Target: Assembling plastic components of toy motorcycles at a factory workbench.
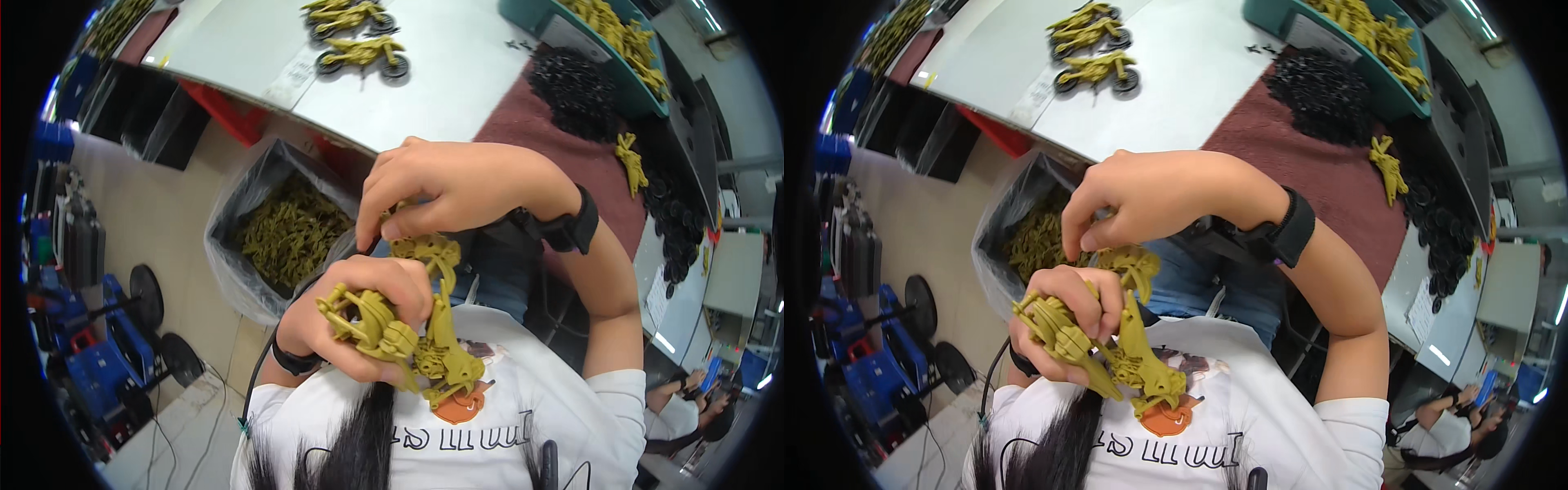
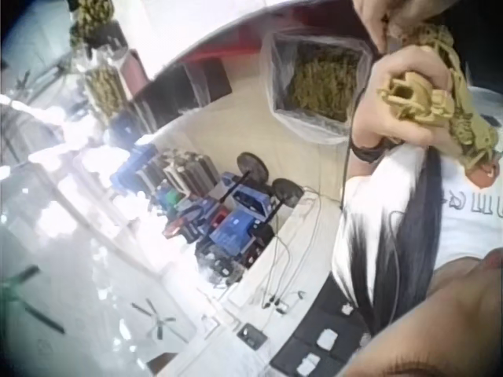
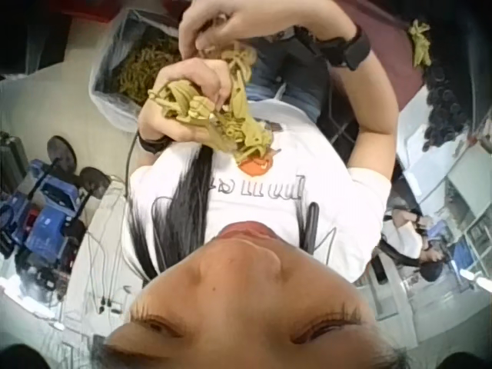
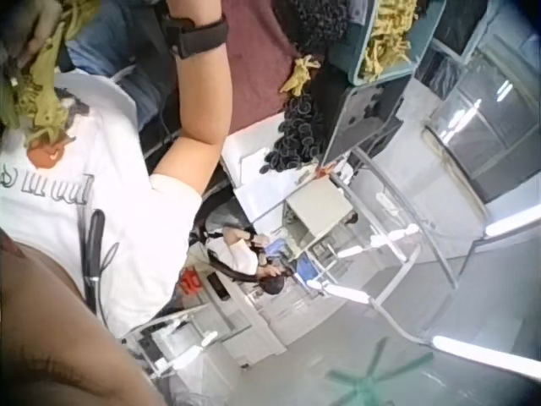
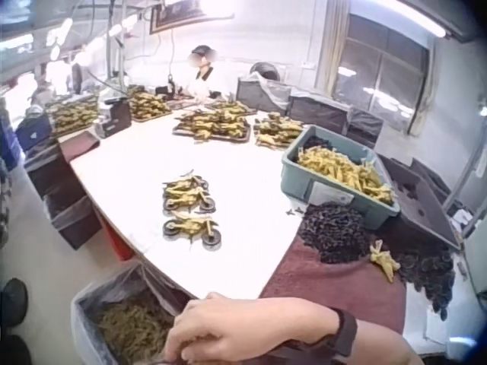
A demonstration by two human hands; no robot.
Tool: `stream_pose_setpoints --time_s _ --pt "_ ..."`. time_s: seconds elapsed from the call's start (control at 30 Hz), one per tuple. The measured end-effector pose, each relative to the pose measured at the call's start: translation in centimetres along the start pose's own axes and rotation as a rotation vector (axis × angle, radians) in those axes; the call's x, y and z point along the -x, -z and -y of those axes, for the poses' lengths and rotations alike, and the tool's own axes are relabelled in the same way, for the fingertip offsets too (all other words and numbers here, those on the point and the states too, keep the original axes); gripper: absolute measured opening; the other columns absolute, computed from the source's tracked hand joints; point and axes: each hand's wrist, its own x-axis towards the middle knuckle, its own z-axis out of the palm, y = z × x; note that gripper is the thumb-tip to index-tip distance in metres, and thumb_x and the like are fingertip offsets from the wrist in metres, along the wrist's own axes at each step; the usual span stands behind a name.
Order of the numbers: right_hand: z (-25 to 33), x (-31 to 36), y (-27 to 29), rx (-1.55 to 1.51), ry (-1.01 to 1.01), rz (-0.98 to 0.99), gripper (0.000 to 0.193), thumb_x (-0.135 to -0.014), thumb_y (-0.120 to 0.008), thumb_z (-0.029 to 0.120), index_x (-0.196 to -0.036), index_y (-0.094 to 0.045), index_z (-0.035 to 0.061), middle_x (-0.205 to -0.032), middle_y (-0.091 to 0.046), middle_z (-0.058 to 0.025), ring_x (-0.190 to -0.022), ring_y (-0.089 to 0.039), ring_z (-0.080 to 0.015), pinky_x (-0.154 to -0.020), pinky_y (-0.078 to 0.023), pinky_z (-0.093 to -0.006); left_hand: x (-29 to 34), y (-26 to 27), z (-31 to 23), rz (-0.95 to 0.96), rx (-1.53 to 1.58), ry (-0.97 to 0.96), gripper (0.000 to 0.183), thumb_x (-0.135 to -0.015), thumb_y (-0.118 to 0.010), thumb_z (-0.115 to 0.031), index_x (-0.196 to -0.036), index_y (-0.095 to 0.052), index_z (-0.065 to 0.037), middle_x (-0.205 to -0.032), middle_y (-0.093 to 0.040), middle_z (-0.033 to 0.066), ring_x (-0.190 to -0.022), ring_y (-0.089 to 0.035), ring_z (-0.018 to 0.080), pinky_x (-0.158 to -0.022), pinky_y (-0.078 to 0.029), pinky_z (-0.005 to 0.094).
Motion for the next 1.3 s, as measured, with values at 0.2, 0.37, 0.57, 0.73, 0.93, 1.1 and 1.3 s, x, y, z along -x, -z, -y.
stream_pose_setpoints --time_s 0.2,0.37,0.57,0.73,0.93,1.1,1.3 --pt "-0.1 -1.4 -0.8 -0.152 0.013 -0.157 0.028 -0.091 -0.056 0.017 -0.115 -0.063 0.0051 -0.114 -0.06 -0.009 -0.105 -0.056 -0.0218 -0.09 -0.044 -0.033 1.7 1.1 -0.4 0.0 0.066 -0.219 0.042 -0.054 -0.084 -0.006 -0.088 -0.059 -0.001 -0.083 -0.058 0.0082 -0.076 -0.055 0.019 -0.07 -0.044 0.032" --pt "-0.2 2.9 -0.8 -0.207 0.037 -0.789 0.039 -0.094 -0.059 0.027 -0.126 -0.056 0.006 -0.125 -0.058 -0.0085 -0.11 -0.055 -0.0172 -0.089 -0.047 -0.033 -0.5 4.0 -2.9 -0.008 0.062 -0.633 0.047 -0.056 -0.082 -0.01 -0.09 -0.049 -0.006 -0.079 -0.054 0.0101 -0.068 -0.052 0.0191 -0.066 -0.046 0.0304" --pt "0.8 10.8 -0.9 -0.173 -0.01 -0.962 0.037 -0.092 -0.061 0.024 -0.122 -0.058 0.0021 -0.12 -0.06 -0.0085 -0.104 -0.057 -0.0158 -0.088 -0.046 -0.0301 -7.6 3.8 -9.3 -0.093 -0.132 -0.742 0.045 -0.066 -0.078 -0.019 -0.095 -0.047 -0.005 -0.08 -0.052 0.0112 -0.07 -0.053 0.0189 -0.064 -0.047 0.0301" --pt "3.3 16.8 -1.5 -0.093 -0.092 -1.027 0.03 -0.089 -0.063 0.02 -0.113 -0.062 0.0022 -0.111 -0.062 -0.0068 -0.097 -0.058 -0.0155 -0.085 -0.047 -0.0291 -21.3 3.5 -13.1 -0.425 -0.537 -0.774 0.027 -0.075 -0.072 -0.02 -0.091 -0.06 -0.002 -0.082 -0.061 0.0076 -0.072 -0.06 0.0153 -0.064 -0.049 0.027" --pt "4.3 24.9 -2.8 -0.005 -0.251 -1.198 0.033 -0.085 -0.068 0.024 -0.108 -0.065 0.0005 -0.105 -0.064 -0.0111 -0.095 -0.06 -0.0203 -0.084 -0.047 -0.0314 -45.0 6.8 -9.5 -0.223 -0.516 -0.391 0.017 -0.081 -0.067 -0.016 -0.088 -0.062 -0.001 -0.079 -0.063 0.0057 -0.061 -0.055 0.0119 -0.057 -0.045 0.0268" --pt "3.8 33.3 -5.0 -0.095 -0.413 -1.413 0.035 -0.086 -0.067 0.029 -0.104 -0.065 -0.0012 -0.102 -0.065 -0.0103 -0.095 -0.061 -0.0179 -0.086 -0.048 -0.0301 -48.9 10.4 -4.2 -0.119 -0.948 -0.097 0.035 -0.078 -0.071 -0.033 -0.091 -0.068 -0.001 -0.074 -0.065 0.005 -0.061 -0.061 0.012 -0.059 -0.049 0.0256" --pt "0.7 41.9 -3.1 -0.079 -0.701 -1.463 0.028 -0.089 -0.063 0.023 -0.108 -0.063 0.0022 -0.1 -0.063 -0.0055 -0.094 -0.059 -0.0128 -0.087 -0.047 -0.0272 -50.1 10.8 -4.0 -0.04 -1.054 0.215 0.052 -0.08 -0.073 -0.035 -0.116 -0.058 -0.001 -0.099 -0.065 0.0071 -0.084 -0.064 0.0122 -0.073 -0.053 0.0263"
